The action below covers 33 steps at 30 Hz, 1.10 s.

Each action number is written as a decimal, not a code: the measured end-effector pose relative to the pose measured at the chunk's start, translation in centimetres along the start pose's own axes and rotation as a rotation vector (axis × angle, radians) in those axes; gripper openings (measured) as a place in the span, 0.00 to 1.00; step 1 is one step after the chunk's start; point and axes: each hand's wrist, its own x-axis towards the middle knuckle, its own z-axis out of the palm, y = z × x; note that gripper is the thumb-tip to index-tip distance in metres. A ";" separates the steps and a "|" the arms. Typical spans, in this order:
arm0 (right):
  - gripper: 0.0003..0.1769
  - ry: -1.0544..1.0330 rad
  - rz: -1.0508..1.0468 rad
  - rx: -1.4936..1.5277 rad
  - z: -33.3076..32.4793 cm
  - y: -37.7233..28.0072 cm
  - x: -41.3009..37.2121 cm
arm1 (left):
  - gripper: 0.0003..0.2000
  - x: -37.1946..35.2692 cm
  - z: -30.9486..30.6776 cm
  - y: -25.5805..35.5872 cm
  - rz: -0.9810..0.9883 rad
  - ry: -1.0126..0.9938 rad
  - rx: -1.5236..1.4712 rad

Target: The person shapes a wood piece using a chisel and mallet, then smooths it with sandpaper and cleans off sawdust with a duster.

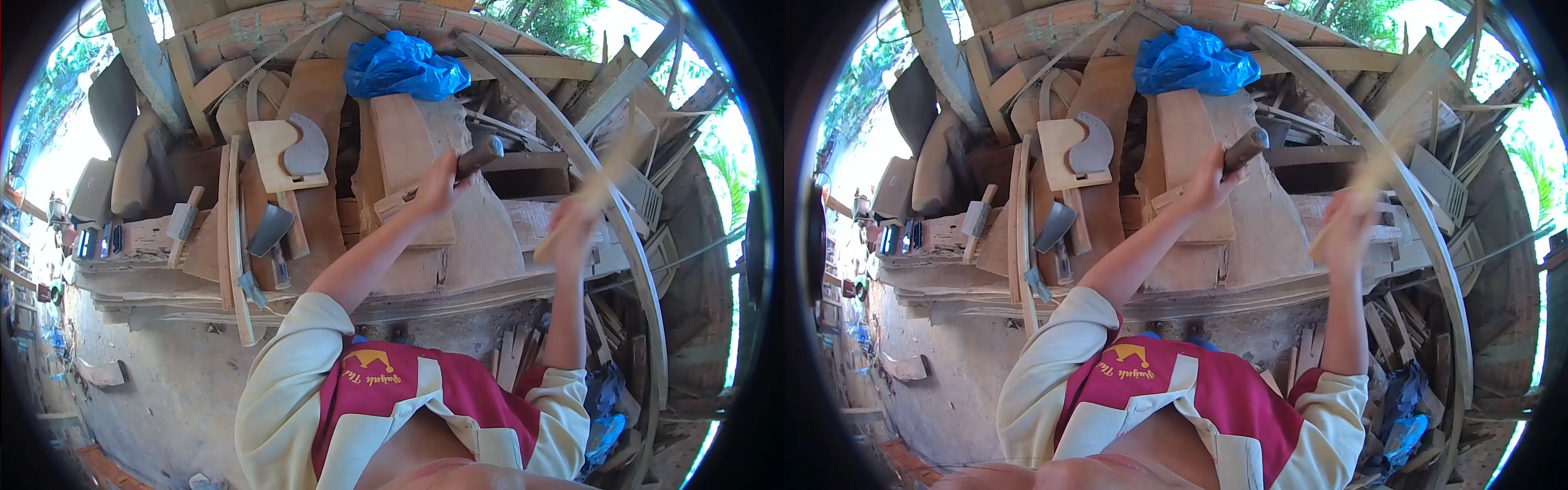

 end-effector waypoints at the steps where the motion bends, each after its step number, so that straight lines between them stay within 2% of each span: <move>1: 0.23 0.000 -0.006 0.000 0.7 0.3 -0.6 | 0.16 0.0 0.0 0.1 0.009 0.016 -0.013; 3: 0.22 -0.233 -0.095 -0.653 2.4 0.5 -2.9 | 0.16 -0.2 -0.3 0.5 -0.003 0.014 -0.001; 5: 0.22 -0.242 -0.055 -0.608 -0.1 -0.9 -1.8 | 0.16 0.3 -0.7 0.4 -0.015 0.022 0.016; 7: 0.20 0.091 0.187 -0.225 -1.5 -2.6 -1.4 | 0.15 0.3 -0.7 0.2 -0.031 0.015 0.000; 8: 0.20 0.090 0.191 -0.224 -1.4 -3.0 -1.5 | 0.15 0.2 -0.6 0.1 -0.035 0.012 0.001; 10: 0.18 0.259 -0.114 0.177 -0.7 -3.7 -1.3 | 0.15 0.5 -0.1 -0.3 -0.035 0.018 0.019; 11: 0.18 0.261 -0.116 0.175 0.0 -3.2 -1.5 | 0.15 0.6 0.1 -0.5 -0.033 0.017 0.016; 13: 0.19 -0.291 -0.123 -0.888 1.3 -1.4 -1.8 | 0.15 0.4 0.5 -0.6 0.025 0.008 0.034; 14: 0.19 -0.291 -0.113 -0.886 1.2 -1.4 -1.8 | 0.15 0.3 0.5 -0.8 0.020 0.000 0.034; 16: 0.21 -0.279 0.004 -0.520 1.0 -2.0 -1.5 | 0.14 0.7 0.7 -1.4 0.049 -0.014 0.086; 17: 0.21 -0.278 0.007 -0.521 0.6 -2.7 -1.1 | 0.14 1.2 0.8 -1.9 0.048 -0.017 0.085; 19: 0.21 0.025 0.138 -0.086 -0.4 -3.5 -0.4 | 0.12 1.5 0.8 -2.2 0.019 0.018 -0.070; 21: 0.22 0.069 0.189 -0.115 -0.7 -1.8 0.4 | 0.13 1.6 -0.3 -0.6 -0.047 0.012 -0.143; 23: 0.26 -0.059 0.159 -0.475 -0.2 2.3 0.7 | 0.13 1.8 -1.0 -0.2 -0.112 0.007 -0.214; 25: 0.28 -0.258 0.218 -0.542 1.7 4.2 0.1 | 0.14 2.2 -1.2 -1.3 -0.131 0.118 -0.172; 27: 0.26 -0.302 0.259 -0.528 4.0 7.2 -0.7 | 0.13 2.2 -1.9 -1.8 -0.143 0.117 -0.144; 31: 0.26 -0.373 0.192 -0.608 6.7 7.8 -0.7 | 0.14 2.9 -3.2 -1.9 -0.093 0.189 -0.105; 33: 0.27 -0.510 0.314 -0.621 7.8 8.5 -0.5 | 0.13 3.0 -3.3 -2.0 -0.121 0.233 -0.318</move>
